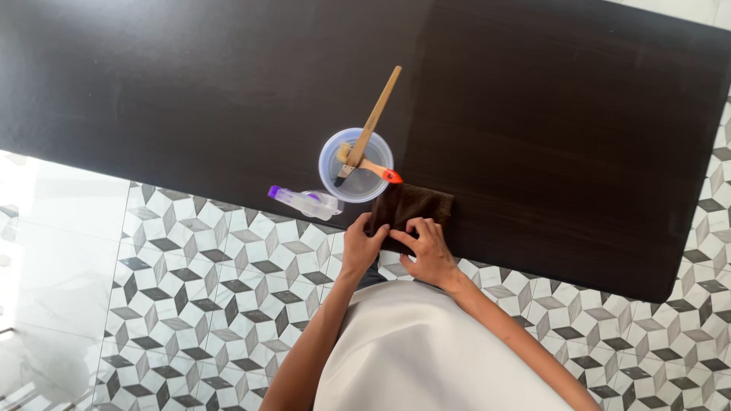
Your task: The person applies a liquid from a container onto a dark wooden table using a brush, spreading it across the surface with repeated strokes.
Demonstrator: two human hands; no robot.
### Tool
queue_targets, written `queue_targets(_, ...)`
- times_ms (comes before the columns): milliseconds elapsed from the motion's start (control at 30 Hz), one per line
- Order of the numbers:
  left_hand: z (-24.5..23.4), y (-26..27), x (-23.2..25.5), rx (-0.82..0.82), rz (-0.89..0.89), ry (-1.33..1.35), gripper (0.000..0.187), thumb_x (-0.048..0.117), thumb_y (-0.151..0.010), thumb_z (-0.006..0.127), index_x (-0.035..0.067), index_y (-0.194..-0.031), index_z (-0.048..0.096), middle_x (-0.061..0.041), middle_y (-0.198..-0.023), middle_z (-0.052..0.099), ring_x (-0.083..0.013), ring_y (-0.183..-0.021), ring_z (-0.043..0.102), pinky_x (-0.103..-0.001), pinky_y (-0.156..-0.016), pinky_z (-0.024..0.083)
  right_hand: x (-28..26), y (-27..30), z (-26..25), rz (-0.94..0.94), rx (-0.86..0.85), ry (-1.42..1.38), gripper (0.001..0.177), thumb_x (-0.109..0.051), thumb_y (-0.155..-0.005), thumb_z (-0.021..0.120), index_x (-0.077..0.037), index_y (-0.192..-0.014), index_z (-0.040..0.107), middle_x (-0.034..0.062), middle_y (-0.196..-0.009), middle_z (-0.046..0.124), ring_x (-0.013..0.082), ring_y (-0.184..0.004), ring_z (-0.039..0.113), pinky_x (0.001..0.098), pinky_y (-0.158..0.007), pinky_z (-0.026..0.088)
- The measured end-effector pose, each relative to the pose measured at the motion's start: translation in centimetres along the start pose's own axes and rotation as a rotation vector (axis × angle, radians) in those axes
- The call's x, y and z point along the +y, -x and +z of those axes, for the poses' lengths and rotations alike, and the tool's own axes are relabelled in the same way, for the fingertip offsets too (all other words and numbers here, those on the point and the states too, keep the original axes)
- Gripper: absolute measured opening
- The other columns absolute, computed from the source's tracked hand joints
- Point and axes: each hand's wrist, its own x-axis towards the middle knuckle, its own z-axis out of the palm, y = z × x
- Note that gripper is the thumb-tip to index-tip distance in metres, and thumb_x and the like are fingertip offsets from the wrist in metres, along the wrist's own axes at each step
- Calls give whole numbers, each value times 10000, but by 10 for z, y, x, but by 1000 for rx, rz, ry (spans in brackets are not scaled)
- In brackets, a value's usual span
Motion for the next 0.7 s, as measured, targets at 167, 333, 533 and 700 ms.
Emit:
queue_targets(167, -23, 16, 39, 137, 234, -350, 464, 293, -825, 818, 2, -1118, 604, -171, -909, 610, -227, -766, 584, -362, -657, 507, -36, -17, -30, 80, 41, -130, 473, -294, -767, 784, -127, -1201, 696, 73, -1031, 547, 245, -975, 512, 407, -925, 388)
queue_targets(333, -26, 6, 36, -27, -167, 207, 508, 434, -979, 664, 3, -1240, 599, -107, -859, 685, -120, -703, 567, -278, -642, 463, -32, -55, -34, 309, 298, -423, 462, -275, -872, 720, -55, -1267, 626, 43, -951, 574, 169, -823, 546, 324, -771, 482)
queue_targets(533, -26, -7, 64, -96, -267, 464, 785, 494, -974, 530, 99, -1565, 197, -129, -988, 742, -122, -606, 567, -243, -514, 431, -9, -133, -31, 434, 272, -597, 685, -245, -863, 775, -73, -1459, 486, 33, -990, 536, 108, -778, 580, 266, -712, 533)
queue_targets(700, -25, -9, 93, -170, -417, 839, 810, 478, -957, 486, 154, -1535, 21, -242, -1264, 618, -289, -752, 691, -367, -643, 583, -2, -157, -24, 416, 162, -369, 713, -232, -844, 834, -94, -1473, 527, 68, -1022, 539, 153, -842, 585, 307, -726, 566)
